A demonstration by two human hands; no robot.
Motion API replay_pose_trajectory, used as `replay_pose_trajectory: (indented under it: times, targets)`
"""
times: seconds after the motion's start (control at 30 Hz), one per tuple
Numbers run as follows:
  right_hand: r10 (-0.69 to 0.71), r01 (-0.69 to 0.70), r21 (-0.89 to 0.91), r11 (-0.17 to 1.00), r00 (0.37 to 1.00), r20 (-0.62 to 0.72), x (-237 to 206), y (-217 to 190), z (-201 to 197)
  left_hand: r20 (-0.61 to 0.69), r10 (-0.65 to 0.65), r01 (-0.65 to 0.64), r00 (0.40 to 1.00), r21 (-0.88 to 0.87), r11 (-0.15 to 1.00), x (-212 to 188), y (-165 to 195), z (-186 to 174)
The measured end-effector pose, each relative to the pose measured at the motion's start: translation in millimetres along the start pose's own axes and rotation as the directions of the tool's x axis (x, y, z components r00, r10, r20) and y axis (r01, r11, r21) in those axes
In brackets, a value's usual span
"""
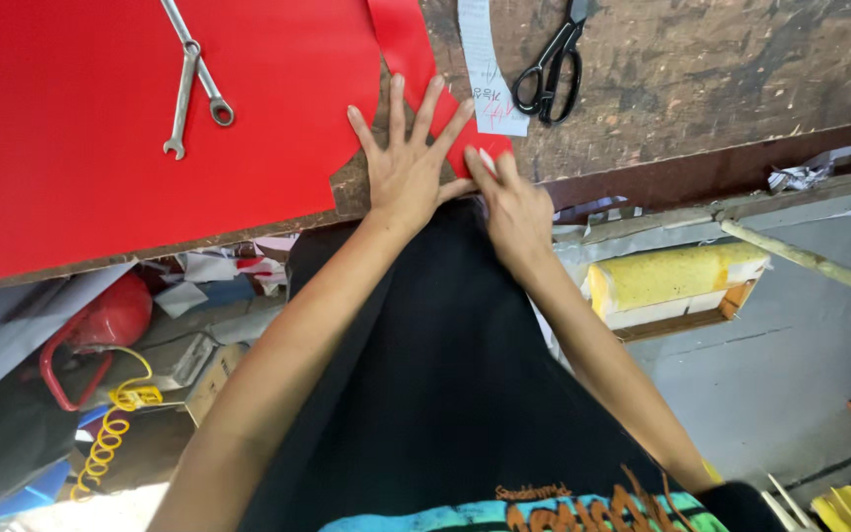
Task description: The person places a paper template on a red fabric sheet, traces its outline with a white marker, and then cuts along the traced line using scissors. The person repeats this process for multiple template pieces, cutting out several fabric shapes.
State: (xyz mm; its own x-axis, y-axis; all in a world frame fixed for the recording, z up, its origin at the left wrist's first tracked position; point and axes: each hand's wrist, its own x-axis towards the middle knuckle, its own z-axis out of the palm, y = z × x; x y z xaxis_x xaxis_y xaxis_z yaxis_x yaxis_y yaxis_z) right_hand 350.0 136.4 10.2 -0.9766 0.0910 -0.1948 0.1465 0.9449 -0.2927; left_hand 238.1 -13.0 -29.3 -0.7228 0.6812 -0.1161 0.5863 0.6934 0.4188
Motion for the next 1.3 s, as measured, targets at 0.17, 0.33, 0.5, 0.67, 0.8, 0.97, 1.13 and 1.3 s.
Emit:
replay_pose_trajectory:
  times: [0.17, 0.33, 0.5, 0.67, 0.8, 0.97, 1.13, 1.3]
  targets:
    - [-0.004, 0.003, -0.047, 0.999, 1.000, -0.022, -2, 2, 2, 0.083, -0.029, 0.030, 0.996, -0.018, 0.999, 0, 1, -2]
    - [-0.034, 0.034, -0.006, 0.999, 0.999, 0.018, -3, 7, -1, 0.055, -0.021, 0.021, 0.998, 0.006, 1.000, 1, 3, -3]
    - [-0.011, 0.010, 0.028, 1.000, 0.999, 0.043, -2, 9, -7, 0.069, -0.025, 0.025, 0.997, 0.006, 1.000, 2, 6, -2]
    - [0.035, -0.045, 0.039, 0.998, 0.973, 0.230, -6, 6, -18, 0.157, -0.054, 0.049, 0.986, 0.033, 0.998, 4, 12, -13]
    - [0.051, -0.091, 0.196, 0.976, 0.978, 0.200, -6, 19, -36, 0.212, -0.060, 0.070, 0.975, -0.038, 0.997, 4, 11, -21]
    - [-0.069, -0.016, 0.593, 0.805, 0.991, 0.119, 14, 33, -44, 0.000, -0.072, 0.071, 0.997, -0.103, 0.992, -1, 3, -15]
    - [-0.147, 0.108, 0.407, 0.907, 0.987, 0.066, 35, 25, -38, 0.019, -0.089, 0.089, 0.996, -0.013, 0.996, -1, 0, -12]
    - [-0.212, 0.188, 0.387, 0.903, 0.977, 0.019, 43, 17, -31, 0.073, -0.138, 0.137, 0.988, 0.018, 0.990, -3, 4, -19]
